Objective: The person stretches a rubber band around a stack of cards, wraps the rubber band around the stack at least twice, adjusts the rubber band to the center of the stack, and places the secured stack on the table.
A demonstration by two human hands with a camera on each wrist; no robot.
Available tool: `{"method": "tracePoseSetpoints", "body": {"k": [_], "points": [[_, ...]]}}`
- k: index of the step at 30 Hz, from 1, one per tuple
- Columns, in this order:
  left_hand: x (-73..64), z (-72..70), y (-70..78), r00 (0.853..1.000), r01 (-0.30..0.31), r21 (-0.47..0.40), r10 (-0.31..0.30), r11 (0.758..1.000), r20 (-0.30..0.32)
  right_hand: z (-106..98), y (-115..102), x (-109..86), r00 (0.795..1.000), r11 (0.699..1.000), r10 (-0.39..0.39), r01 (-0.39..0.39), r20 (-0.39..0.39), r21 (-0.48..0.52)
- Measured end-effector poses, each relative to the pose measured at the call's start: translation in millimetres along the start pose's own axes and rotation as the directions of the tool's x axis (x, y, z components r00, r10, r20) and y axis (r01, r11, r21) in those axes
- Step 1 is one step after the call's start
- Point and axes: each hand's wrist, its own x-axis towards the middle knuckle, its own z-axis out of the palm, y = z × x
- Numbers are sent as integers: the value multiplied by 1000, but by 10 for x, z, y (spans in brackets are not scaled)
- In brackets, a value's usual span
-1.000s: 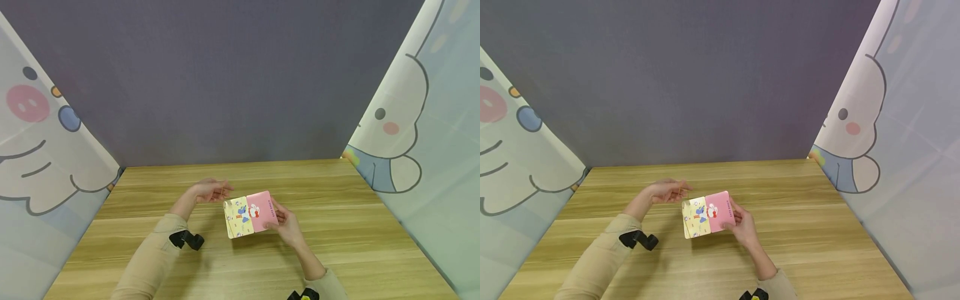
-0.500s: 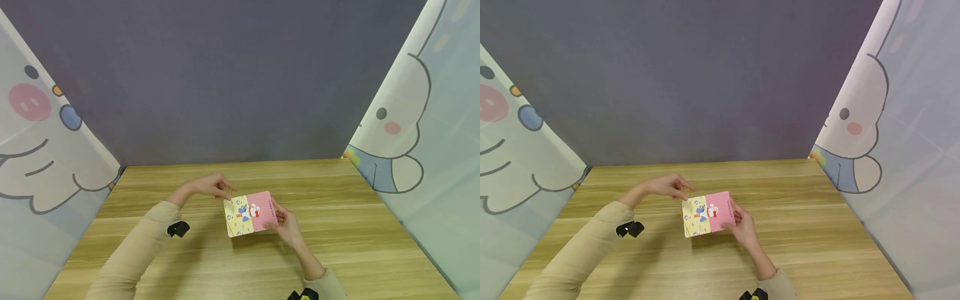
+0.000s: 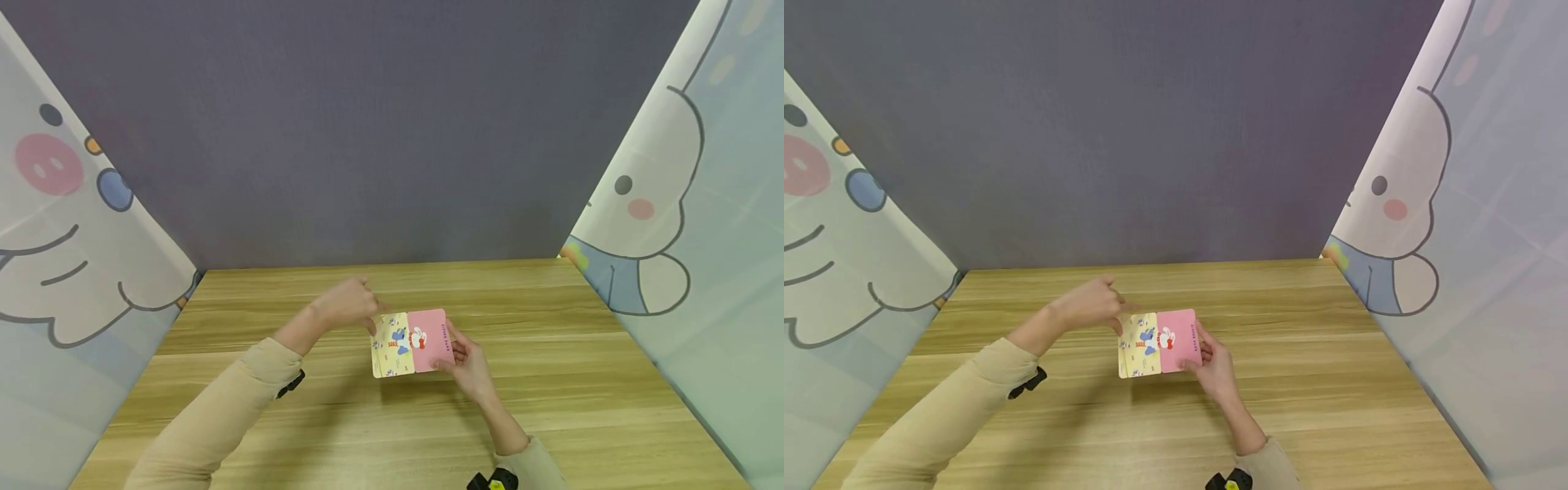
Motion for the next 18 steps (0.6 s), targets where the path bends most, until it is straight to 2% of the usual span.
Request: {"method": "tracePoseSetpoints", "body": {"k": [3,6,10,13,18], "points": [[-9,47,54,998,32,-27,-34,999,-45,-20,12,20,1000,1000,6,-6,-11,3],[-24,94,104,992,73,-93,-82,993,-93,-42,17,37,1000,1000,18,-17,-19,20],[-38,140,170,981,129,-217,-157,968,-116,-68,16,54,999,998,30,-28,-28,55],[-46,175,220,968,191,-348,-235,918,-90,-90,26,67,999,997,30,-27,-42,72],[-58,265,289,938,257,-550,-343,795,-56,-117,43,89,998,995,13,-6,-67,99]]}}
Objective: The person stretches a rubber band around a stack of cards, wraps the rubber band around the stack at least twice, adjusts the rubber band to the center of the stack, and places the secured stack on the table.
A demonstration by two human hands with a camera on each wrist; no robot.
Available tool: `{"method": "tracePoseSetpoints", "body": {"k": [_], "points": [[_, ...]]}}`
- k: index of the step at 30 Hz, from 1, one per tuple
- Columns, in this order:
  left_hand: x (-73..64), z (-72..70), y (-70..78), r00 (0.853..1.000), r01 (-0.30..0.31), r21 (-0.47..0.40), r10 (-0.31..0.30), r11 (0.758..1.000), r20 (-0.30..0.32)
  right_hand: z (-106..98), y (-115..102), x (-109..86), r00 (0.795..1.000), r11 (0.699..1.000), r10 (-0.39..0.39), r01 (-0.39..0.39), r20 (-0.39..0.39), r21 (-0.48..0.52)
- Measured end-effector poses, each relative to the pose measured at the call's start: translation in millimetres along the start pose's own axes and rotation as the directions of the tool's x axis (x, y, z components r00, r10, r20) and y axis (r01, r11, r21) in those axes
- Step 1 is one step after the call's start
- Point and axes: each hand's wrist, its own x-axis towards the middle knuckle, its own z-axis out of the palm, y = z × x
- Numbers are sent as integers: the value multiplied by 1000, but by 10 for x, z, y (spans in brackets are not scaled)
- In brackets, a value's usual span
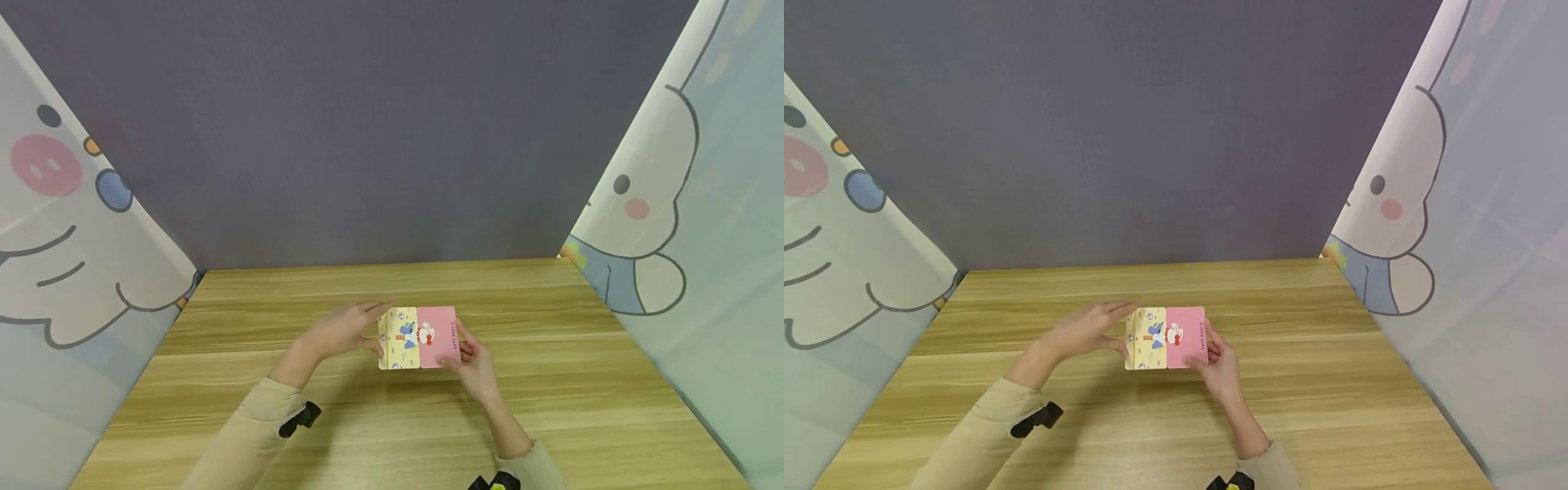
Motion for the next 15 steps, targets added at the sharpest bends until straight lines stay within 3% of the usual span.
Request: {"method": "tracePoseSetpoints", "body": {"k": [8,11,15], "points": [[-64,79,37,996,77,-124,-82,989,-40,12,-17,-10,999,998,-35,36,-26,46],[-80,98,64,993,105,-153,-112,983,-36,10,-36,-11,1000,996,10,-7,-30,88],[-85,134,91,994,96,-136,-103,986,-48,4,-60,-12,997,987,75,-71,-25,146]]}}
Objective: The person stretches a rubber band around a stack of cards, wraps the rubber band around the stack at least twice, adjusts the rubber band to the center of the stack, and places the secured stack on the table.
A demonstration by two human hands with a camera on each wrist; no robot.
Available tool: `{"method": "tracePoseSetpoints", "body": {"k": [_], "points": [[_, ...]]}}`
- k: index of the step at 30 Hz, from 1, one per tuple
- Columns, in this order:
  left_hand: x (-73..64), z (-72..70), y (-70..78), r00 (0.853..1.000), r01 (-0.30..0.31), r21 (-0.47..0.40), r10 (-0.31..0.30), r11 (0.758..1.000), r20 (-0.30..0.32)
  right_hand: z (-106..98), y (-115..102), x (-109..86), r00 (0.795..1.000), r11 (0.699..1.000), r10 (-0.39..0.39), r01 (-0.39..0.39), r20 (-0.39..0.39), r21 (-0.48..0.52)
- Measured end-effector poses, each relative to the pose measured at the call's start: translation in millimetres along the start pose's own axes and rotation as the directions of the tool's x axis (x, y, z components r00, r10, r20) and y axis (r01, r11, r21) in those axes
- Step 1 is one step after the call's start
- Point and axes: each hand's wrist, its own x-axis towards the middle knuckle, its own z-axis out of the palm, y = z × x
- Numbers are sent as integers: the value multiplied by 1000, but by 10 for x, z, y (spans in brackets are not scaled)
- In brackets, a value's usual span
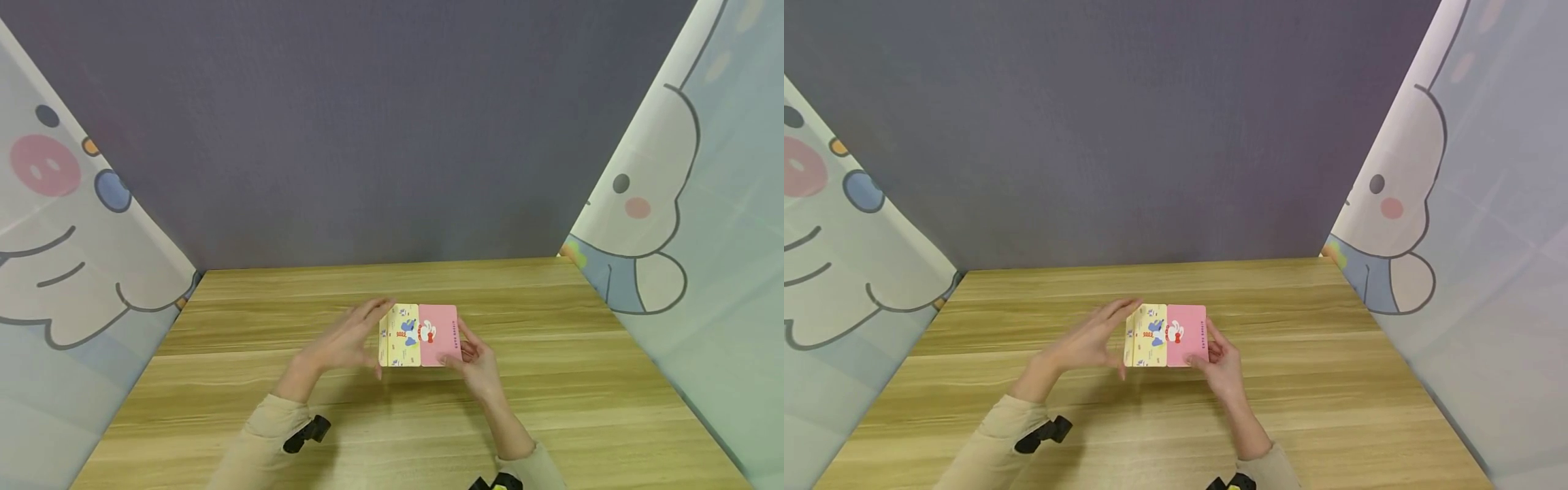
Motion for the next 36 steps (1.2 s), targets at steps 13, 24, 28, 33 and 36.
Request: {"method": "tracePoseSetpoints", "body": {"k": [13,24,28,33,36], "points": [[-15,98,13,997,-38,-38,35,999,-75,8,-42,-12,999,998,23,-24,28,51],[-23,120,11,996,-12,-105,3,994,-86,33,-57,-25,999,998,35,-37,31,47],[-36,141,9,991,-37,-67,28,997,-128,24,-54,-23,999,997,37,-39,25,65],[-84,170,28,974,-35,-42,25,999,-224,3,-48,-7,1000,991,26,-28,17,128],[-127,201,55,957,-3,-60,-14,998,-289,-4,-47,9,1000,987,16,-17,5,161]]}}
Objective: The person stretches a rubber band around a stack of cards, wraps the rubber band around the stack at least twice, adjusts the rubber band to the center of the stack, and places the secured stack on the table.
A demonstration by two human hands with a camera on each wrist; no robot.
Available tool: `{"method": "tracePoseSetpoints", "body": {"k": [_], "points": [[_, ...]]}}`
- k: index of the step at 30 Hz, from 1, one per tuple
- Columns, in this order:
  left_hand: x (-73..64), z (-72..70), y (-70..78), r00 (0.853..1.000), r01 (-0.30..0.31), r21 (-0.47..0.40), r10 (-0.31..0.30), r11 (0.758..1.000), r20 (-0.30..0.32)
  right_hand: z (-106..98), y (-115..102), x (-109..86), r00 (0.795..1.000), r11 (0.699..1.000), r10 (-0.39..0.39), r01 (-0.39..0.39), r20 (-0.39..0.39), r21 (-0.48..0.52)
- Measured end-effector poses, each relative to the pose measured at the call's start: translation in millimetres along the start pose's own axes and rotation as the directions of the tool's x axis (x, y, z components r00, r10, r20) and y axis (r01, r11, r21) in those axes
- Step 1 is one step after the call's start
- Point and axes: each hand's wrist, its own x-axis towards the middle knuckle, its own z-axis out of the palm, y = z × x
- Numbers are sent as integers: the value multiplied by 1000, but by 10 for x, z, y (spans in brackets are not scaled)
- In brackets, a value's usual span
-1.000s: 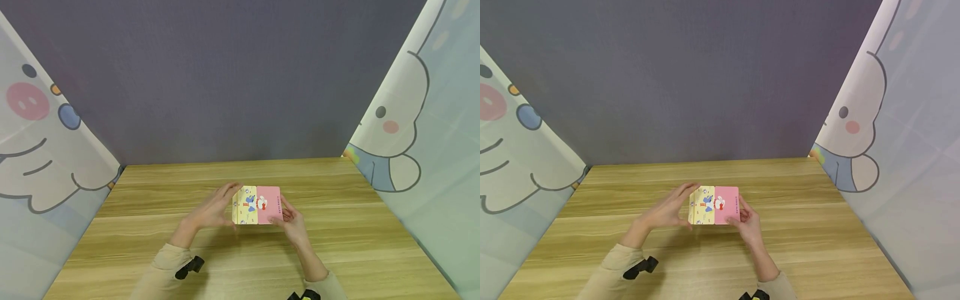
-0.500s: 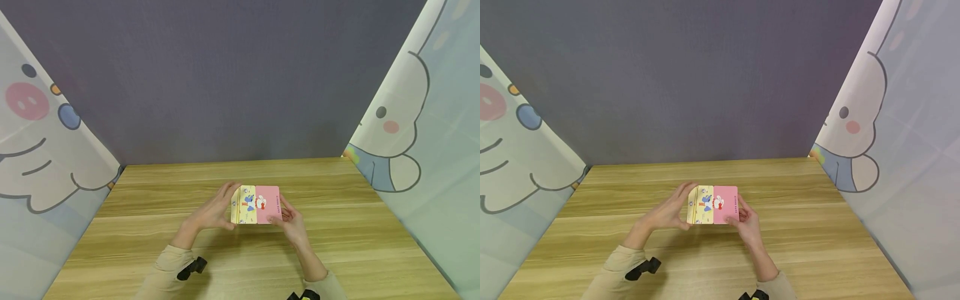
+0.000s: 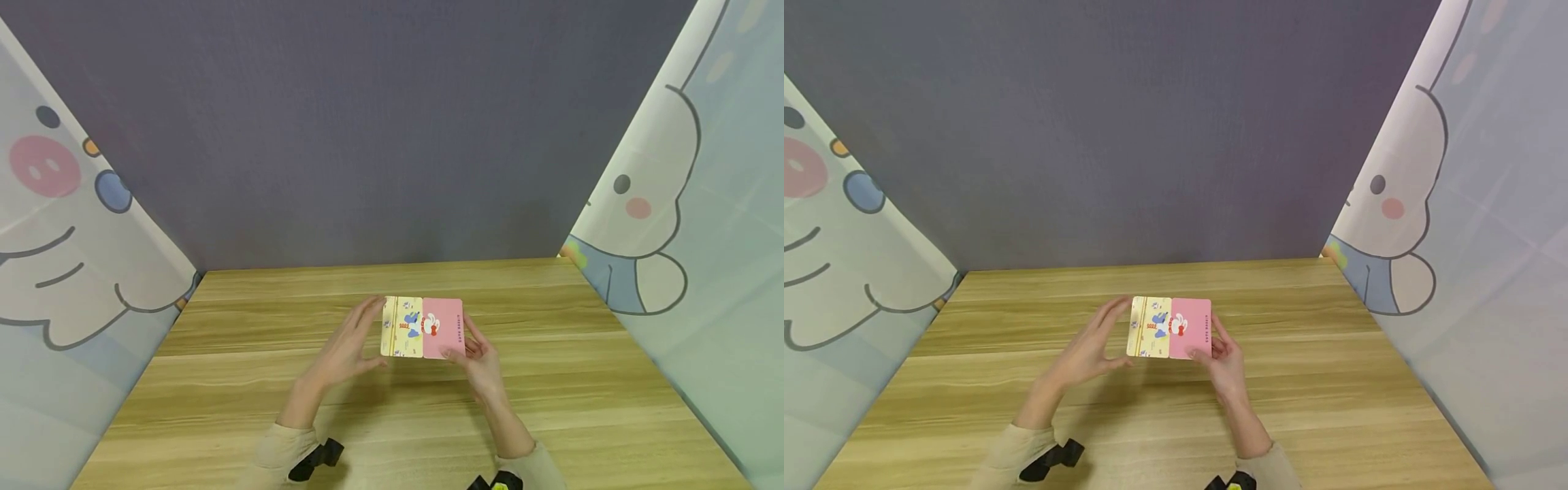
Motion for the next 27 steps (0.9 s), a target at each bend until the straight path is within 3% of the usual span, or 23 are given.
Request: {"method": "tracePoseSetpoints", "body": {"k": [4,7,10,16,20,24,26,27], "points": [[-75,52,65,990,116,-53,-120,992,-77,4,-8,28,1000,1000,-1,2,-19,27],[-114,117,121,963,225,-142,-243,964,-121,16,-24,53,999,999,13,-11,-36,38],[-131,193,162,922,296,-274,-348,915,-169,32,-40,78,998,998,27,-24,-49,52],[-122,321,203,835,309,-517,-488,798,-255,56,-55,122,999,994,36,-32,-36,107],[-107,391,249,762,321,-636,-591,701,-266,69,-67,146,999,992,30,-28,-17,127],[-62,346,401,692,325,-716,-672,618,-265,83,-62,169,999,989,34,-32,-11,141],[-40,325,465,665,318,-755,-703,573,-253,89,-55,179,999,989,31,-29,-15,143],[-37,344,469,660,297,-770,-704,564,-261,91,-50,183,999,988,31,-28,-15,151]]}}
